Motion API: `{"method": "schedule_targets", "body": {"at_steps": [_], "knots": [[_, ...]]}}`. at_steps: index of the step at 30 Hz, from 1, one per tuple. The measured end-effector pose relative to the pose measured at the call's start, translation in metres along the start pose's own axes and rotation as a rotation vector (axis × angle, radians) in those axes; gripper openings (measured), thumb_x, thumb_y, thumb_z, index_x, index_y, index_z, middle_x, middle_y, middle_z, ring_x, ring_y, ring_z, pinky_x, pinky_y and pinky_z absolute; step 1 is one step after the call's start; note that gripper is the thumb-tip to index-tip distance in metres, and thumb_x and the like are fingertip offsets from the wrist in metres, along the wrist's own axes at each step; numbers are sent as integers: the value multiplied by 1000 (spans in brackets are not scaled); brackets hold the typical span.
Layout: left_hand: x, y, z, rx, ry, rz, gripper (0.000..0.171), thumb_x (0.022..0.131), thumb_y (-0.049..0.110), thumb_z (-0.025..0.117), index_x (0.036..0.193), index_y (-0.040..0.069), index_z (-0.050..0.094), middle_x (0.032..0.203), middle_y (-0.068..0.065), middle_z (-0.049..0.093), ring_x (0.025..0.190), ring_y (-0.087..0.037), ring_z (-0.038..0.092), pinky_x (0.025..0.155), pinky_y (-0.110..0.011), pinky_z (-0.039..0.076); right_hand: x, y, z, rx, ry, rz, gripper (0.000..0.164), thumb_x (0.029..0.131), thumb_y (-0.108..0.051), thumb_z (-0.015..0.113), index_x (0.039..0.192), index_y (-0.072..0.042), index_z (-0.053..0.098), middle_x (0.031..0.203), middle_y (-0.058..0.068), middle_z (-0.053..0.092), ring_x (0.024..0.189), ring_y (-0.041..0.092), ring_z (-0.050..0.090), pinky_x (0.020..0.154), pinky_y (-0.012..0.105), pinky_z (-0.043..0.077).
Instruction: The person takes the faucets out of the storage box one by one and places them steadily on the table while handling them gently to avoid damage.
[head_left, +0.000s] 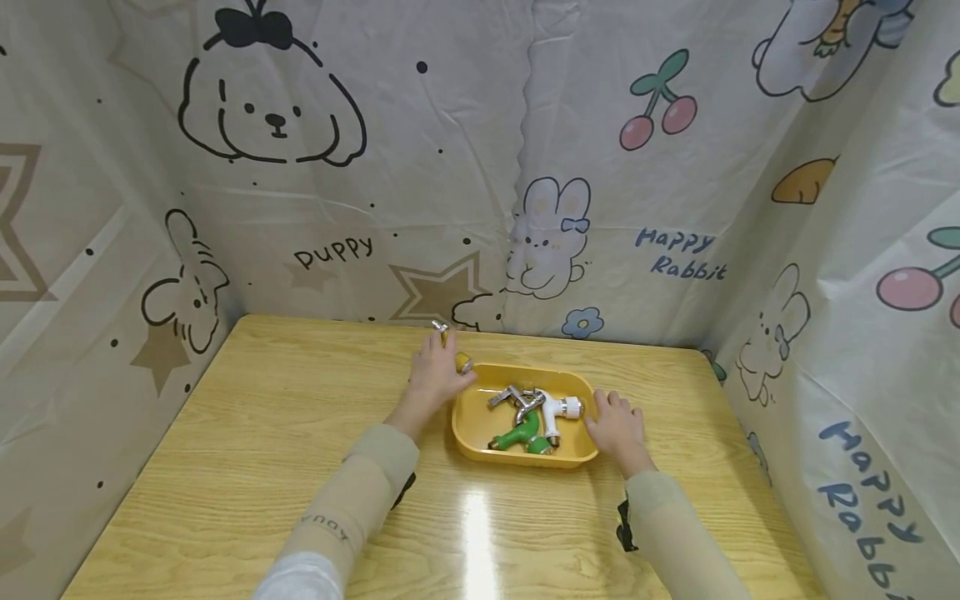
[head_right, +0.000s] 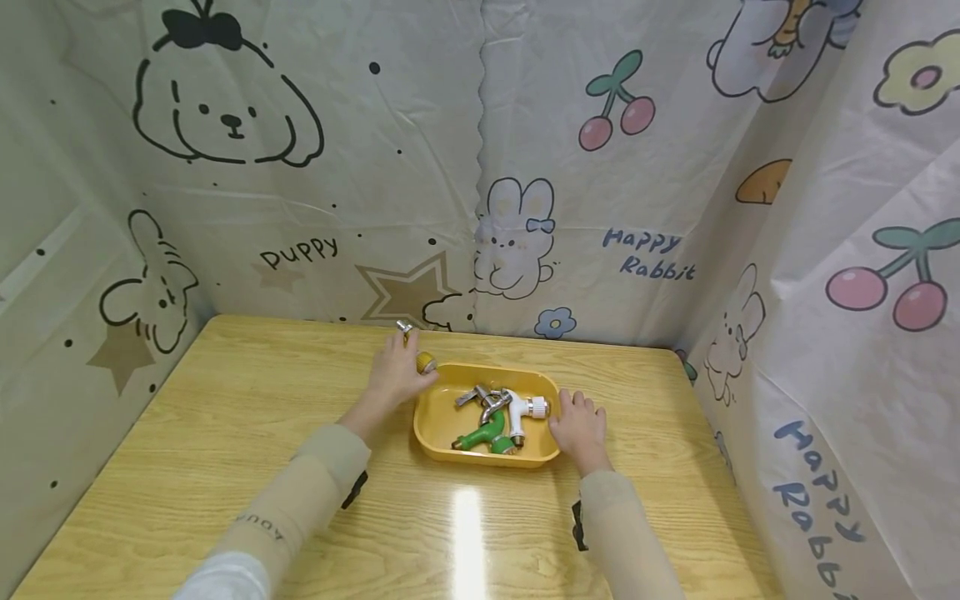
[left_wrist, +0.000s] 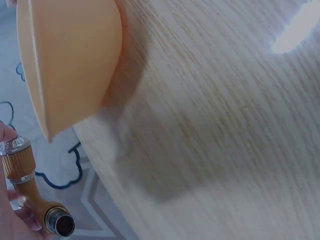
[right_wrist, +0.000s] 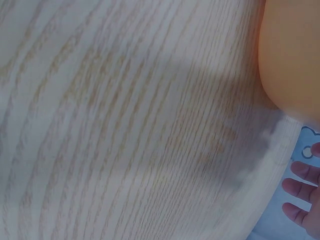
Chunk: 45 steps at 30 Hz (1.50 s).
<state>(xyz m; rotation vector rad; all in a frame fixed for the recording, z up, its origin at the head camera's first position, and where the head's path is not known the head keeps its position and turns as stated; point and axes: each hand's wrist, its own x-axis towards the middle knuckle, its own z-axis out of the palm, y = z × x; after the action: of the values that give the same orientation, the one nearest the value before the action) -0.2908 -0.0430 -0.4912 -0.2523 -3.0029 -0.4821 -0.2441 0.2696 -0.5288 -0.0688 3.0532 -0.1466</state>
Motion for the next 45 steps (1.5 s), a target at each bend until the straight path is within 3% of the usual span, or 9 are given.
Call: {"method": "schedule_targets", "body": {"at_steps": [13,22,35,45], "knots": [[-4,-30,6,11,9,-61,79,78,47,57,136,0,30,128,-28,36,113,-39,40,83,-50,44,1,0,1,3,-6,1,44,90,-31,46,126,-6,42,118,19,46,107,37,45,84,56,34],[-11,-43,17,-3,-52,-119,79,78,45,59,136,1,30,129,-28,36,113,-39,39,83,-51,43,2,1,2,3,-11,1,48,90,-31,45,130,-6,39,120,20,46,108,39,45,85,58,34],[-20,-48,37,-39,-134,-141,85,81,48,60,140,-1,25,137,-31,28,124,-43,30,92,-56,37,2,1,2,0,-13,4,46,90,-31,45,129,-7,40,119,20,46,106,38,46,85,57,34],[-25,-47,46,-27,-167,-143,89,81,53,59,141,-1,24,137,-32,27,125,-44,28,90,-54,40,2,2,2,-3,-4,7,45,90,-31,45,127,-7,41,118,19,46,105,38,47,84,57,35]]}}
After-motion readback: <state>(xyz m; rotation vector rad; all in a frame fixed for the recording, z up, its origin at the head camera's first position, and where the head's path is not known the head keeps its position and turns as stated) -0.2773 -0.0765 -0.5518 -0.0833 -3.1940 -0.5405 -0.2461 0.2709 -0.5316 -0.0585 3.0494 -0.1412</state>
